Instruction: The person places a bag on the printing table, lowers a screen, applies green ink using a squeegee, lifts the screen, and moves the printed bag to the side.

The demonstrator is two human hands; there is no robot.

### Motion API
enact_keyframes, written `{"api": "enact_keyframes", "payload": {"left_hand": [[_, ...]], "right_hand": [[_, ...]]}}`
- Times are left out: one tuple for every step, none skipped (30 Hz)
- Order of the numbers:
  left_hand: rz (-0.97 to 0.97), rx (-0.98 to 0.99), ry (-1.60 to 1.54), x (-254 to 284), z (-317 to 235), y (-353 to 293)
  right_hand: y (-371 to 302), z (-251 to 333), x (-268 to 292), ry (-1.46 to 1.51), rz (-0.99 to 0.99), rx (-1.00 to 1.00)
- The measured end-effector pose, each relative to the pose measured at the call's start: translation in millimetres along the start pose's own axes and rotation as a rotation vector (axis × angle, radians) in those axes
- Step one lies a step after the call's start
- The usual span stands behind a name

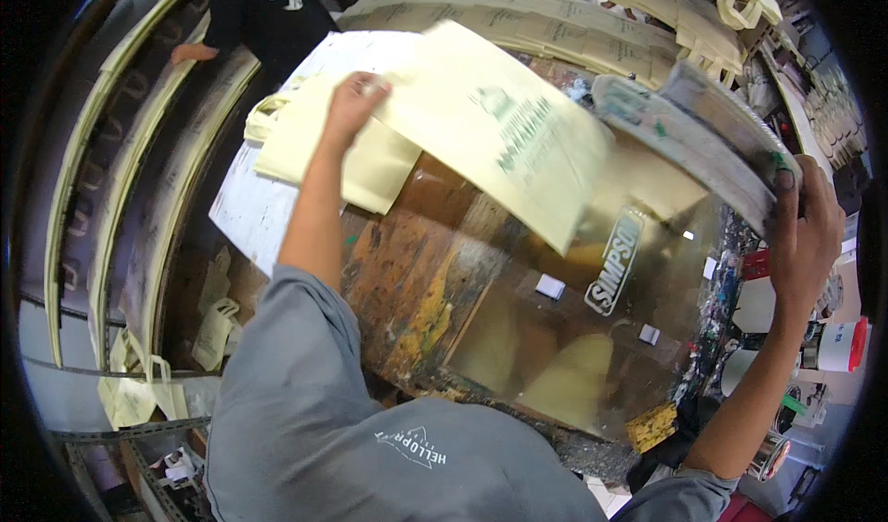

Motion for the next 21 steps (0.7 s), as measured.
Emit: {"api": "enact_keyframes", "payload": {"left_hand": [[-0.050,0.076,0.054,30,20,13],[-0.073,0.117,0.023,56,33,23],[-0.155,0.130,0.154,81,41,25],[-0.225,0.141,0.230,102,43,24],[-0.317,0.025,0.427,119,33,12],[-0.344,-0.143,0.544,125,17,-3],[-0.348,-0.247,0.660,127,6,-27],[-0.330,-0.307,0.772,126,-3,-52],[-0.037,-0.364,0.671,109,-4,-79],[0.263,-0.298,0.612,91,3,-107],[0.406,-0.515,0.680,76,-5,-129],[0.584,-0.691,0.787,63,-5,-154],[0.533,-0.732,0.793,62,-7,-157],[0.559,-0.579,0.815,62,5,-154],[0.606,-0.476,0.796,60,13,-147],[0.600,-0.413,0.741,60,17,-137],[0.600,-0.318,0.687,61,22,-126],[0.613,-0.268,0.714,61,27,-116],[0.604,-0.221,0.739,62,30,-108],[0.606,-0.173,0.765,62,32,-101],[0.617,-0.283,0.789,59,26,-100]], "right_hand": [[-3,-2,-1,0.018,0.003,-0.002],[-5,-4,-2,0.034,0.002,-0.001],[-7,-8,-6,0.094,0.038,-0.035],[-9,-11,-8,0.095,0.045,-0.037],[-10,-14,-10,0.095,0.053,-0.039],[-11,-14,-9,0.124,0.018,-0.012],[-14,-17,-13,0.074,0.065,-0.029],[-15,-18,-13,0.055,0.070,-0.021],[-16,-21,-15,0.016,0.091,-0.046],[-16,-18,-13,0.034,0.052,-0.008],[-16,-17,-11,0.033,0.032,0.006],[-16,-18,-12,0.032,0.038,-0.023],[-16,-16,-12,0.049,0.051,-0.014],[-14,-17,-13,0.086,0.070,-0.046],[-13,-18,-15,0.122,0.084,-0.083],[-11,-17,-13,0.184,0.074,-0.093],[-9,-17,-12,0.038,0.063,-0.091],[-11,-18,-15,0.057,0.133,-0.133],[-11,-14,-14,0.050,0.137,-0.106],[-12,-9,-9,0.022,0.101,-0.077],[-13,-6,-6,-0.027,0.080,-0.062]]}}
Point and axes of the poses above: each hand's wrist, its own y-axis towards the middle knuckle, its own x-axis out of the back of the hand, z = x × y, the point moved 7 cm from there along y, towards the middle knuckle, and after that the axes turned 8 degrees about -z, right-handed, at the moved point
